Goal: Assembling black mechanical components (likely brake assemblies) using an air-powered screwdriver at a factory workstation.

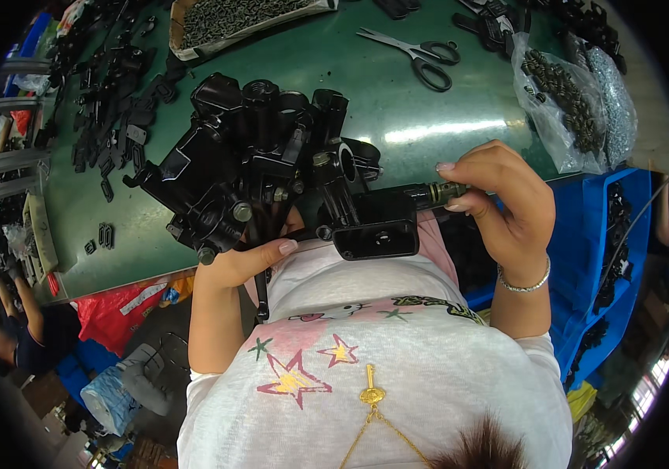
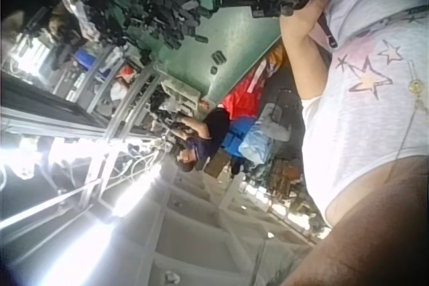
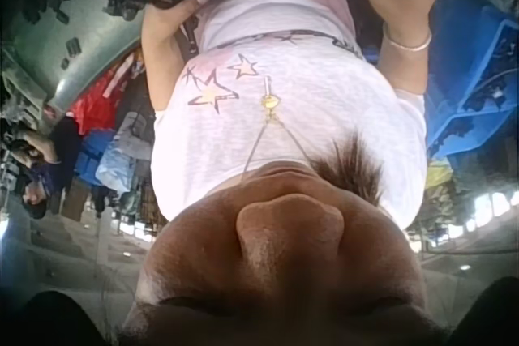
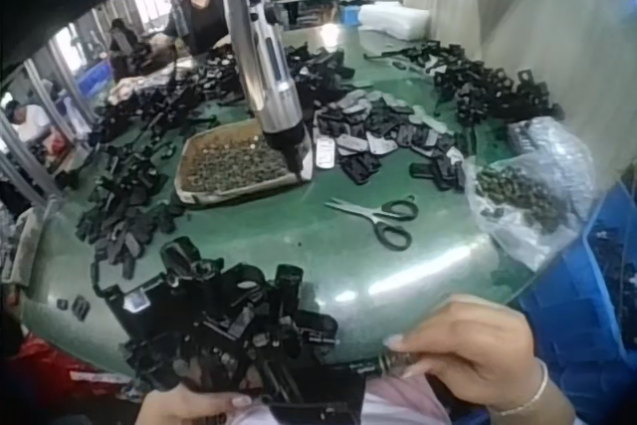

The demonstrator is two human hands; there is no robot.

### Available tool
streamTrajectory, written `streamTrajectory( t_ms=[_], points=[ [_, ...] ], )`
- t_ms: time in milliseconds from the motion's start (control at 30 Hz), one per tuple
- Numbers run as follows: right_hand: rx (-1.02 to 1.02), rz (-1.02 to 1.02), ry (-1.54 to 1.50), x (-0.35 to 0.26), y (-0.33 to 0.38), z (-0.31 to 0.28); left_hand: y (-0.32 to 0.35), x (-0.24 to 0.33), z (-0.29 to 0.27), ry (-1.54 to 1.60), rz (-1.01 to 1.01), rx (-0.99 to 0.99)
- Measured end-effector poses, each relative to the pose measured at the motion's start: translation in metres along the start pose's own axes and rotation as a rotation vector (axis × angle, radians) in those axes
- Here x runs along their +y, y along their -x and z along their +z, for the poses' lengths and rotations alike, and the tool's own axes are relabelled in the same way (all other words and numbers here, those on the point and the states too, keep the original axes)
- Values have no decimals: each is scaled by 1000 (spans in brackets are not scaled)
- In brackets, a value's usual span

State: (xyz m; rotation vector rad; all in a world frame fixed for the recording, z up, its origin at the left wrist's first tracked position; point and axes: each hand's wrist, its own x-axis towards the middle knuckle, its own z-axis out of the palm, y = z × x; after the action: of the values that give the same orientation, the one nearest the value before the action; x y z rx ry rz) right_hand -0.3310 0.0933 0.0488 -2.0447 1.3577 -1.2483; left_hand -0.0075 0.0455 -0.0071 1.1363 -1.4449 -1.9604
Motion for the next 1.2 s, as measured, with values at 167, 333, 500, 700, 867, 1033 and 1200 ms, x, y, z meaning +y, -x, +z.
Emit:
streamTrajectory(
  t_ms=[167, 333, 500, 700, 867, 1033, 1200],
  points=[
    [22, -98, 110, -2, -2, 1, 0, 1, 1, 20, 6, 22],
    [25, -89, 103, -3, -2, 2, -3, 3, 0, -33, 44, -16],
    [-17, -2, 87, -5, -1, -2, -2, 1, 1, 12, 38, -1],
    [-78, 122, 78, -9, 0, -5, -2, -4, 6, 73, 87, 77],
    [-95, 111, 102, -6, 0, -5, -1, -6, -1, 18, 79, 31],
    [-113, 122, 87, -3, 0, -2, -1, -7, -1, -68, 87, 55],
    [-162, 223, -59, 8, 1, -1, -2, -1, 1, -25, 82, 17]
  ],
)
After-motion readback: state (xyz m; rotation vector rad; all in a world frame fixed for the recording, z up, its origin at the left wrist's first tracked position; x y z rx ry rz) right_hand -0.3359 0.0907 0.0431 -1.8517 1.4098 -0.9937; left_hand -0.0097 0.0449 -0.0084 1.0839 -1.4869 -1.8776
